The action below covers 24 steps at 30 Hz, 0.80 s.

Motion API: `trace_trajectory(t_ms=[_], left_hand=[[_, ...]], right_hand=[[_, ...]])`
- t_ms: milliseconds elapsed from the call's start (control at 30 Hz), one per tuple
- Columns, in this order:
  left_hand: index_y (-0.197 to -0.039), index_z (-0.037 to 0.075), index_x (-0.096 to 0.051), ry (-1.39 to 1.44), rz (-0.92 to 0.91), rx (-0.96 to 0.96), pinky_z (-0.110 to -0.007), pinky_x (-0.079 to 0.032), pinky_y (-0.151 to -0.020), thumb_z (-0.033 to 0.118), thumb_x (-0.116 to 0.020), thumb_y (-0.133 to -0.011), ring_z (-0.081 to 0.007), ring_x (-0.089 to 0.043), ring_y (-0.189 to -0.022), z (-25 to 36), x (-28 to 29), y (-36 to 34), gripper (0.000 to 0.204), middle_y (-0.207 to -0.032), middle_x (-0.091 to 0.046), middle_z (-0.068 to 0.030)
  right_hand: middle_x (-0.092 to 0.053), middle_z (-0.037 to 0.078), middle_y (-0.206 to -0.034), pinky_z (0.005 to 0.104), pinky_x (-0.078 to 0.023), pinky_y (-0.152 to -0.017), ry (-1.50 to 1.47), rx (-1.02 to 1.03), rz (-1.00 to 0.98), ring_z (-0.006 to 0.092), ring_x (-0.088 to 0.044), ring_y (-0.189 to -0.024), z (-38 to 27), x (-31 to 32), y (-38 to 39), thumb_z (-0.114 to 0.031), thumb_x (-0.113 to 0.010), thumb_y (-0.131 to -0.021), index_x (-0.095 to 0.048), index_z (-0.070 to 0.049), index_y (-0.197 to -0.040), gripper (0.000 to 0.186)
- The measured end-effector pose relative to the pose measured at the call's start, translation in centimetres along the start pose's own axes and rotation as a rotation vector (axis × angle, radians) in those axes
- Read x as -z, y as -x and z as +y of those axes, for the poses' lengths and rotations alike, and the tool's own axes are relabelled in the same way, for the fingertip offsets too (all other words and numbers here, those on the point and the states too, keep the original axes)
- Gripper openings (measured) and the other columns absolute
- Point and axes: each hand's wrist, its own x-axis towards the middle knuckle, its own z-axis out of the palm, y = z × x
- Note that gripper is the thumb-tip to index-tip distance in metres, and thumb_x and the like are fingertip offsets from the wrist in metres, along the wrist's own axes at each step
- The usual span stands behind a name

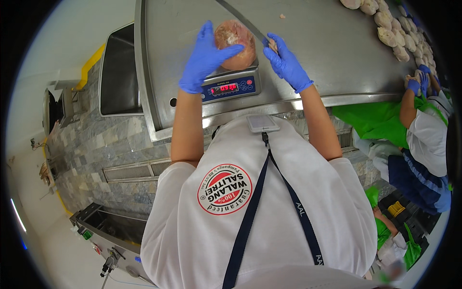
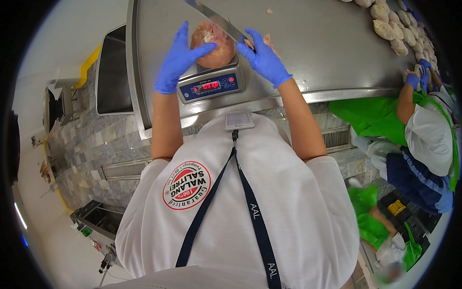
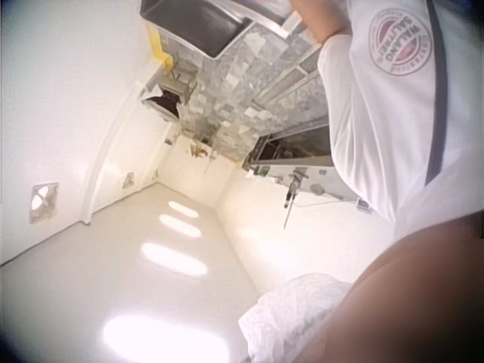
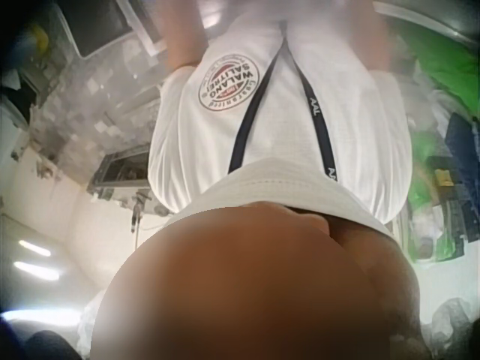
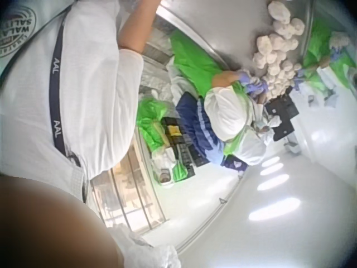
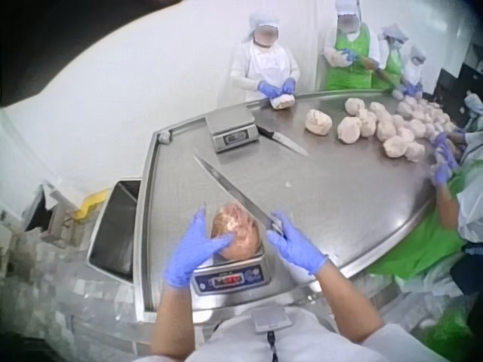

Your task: The person places a packaged meat item on a digital scale, removes the plastic wrap, and trims the meat with a knife while checking the weight. The trimmed pieces are set aside on the stainless steel table.

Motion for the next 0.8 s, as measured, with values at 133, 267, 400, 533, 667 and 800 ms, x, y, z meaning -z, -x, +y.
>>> trace_trajectory(t_ms=[133, 267, 400, 533, 667, 800], left_hand=[[-0.14, -0.008, -0.037, -0.246, -0.026, -0.114, -0.044, -0.04, -0.108, 0.055, -0.081, -0.065, -0.0446, -0.038, -0.135, -0.7, -3.1, -2.3, 0.108, -0.142, -0.038, -0.0342], [-0.136, -0.005, -0.044, -0.081, -0.124, -0.101, -0.044, -0.044, -0.103, 0.052, -0.084, -0.062, -0.0437, -0.045, -0.127, -1.9, -3.6, -3.3, 0.102, -0.135, -0.046, -0.0294], [-0.133, -0.002, -0.049, 0.108, -0.118, -0.143, -0.041, -0.043, -0.104, 0.048, -0.087, -0.061, -0.038, -0.048, -0.125, -1.1, -3.2, -2.7, 0.096, -0.134, -0.049, -0.0239], [-0.145, -0.008, -0.031, 0.155, -0.235, -0.038, -0.038, -0.039, -0.109, 0.036, -0.093, -0.061, -0.0321, -0.047, -0.131, -0.2, -2.4, -2.8, 0.113, -0.14, -0.046, -0.0234], [-0.146, -0.001, -0.034, -0.11, -0.289, -0.085, -0.042, -0.039, -0.11, 0.045, -0.089, -0.061, -0.0356, -0.045, -0.132, 0.8, -1.3, -2.4, 0.111, -0.142, -0.043, -0.023], [-0.148, -0.001, -0.033, -0.082, -0.25, -0.012, -0.045, -0.039, -0.109, 0.05, -0.087, -0.063, -0.0388, -0.045, -0.131, 1.6, -2.0, -0.8, 0.113, -0.144, -0.04, -0.0255]], right_hand=[[-0.064, 0.018, -0.115, 0.0362, -0.045, -0.097, 0.06, 0.014, -0.045, 0.0274, -0.063, -0.107, -0.9, -0.8, 1.2, -0.051, -0.058, -0.094, -0.036, -0.004, -0.145, 0.073], [-0.063, 0.025, -0.121, 0.0401, -0.045, -0.099, 0.127, -0.025, -0.05, 0.0368, -0.06, -0.117, 1.2, -0.9, 0.9, -0.054, -0.055, -0.095, -0.034, -0.004, -0.148, 0.075], [-0.062, 0.022, -0.126, 0.0414, -0.038, -0.107, 0.296, 0.07, -0.07, 0.0376, -0.057, -0.121, 1.5, -0.9, -0.6, -0.058, -0.053, -0.094, -0.029, -0.01, -0.151, 0.079], [-0.061, 0.021, -0.128, 0.0411, -0.034, -0.11, 0.42, 0.12, -0.085, 0.0364, -0.055, -0.125, 0.6, -1.3, -2.9, -0.059, -0.053, -0.093, -0.028, -0.012, -0.152, 0.079], [-0.064, 0.019, -0.122, 0.0376, -0.044, -0.097, 0.16, -0.045, -0.117, 0.0311, -0.062, -0.109, -0.6, -0.5, -6.3, -0.057, -0.054, -0.094, -0.032, -0.01, -0.151, 0.077], [-0.068, 0.015, -0.105, 0.0314, -0.05, -0.067, -0.101, -0.305, -0.17, 0.0188, -0.06, -0.07, -0.5, -0.2, -8.3, -0.054, -0.054, -0.094, -0.035, -0.007, -0.15, 0.075]])
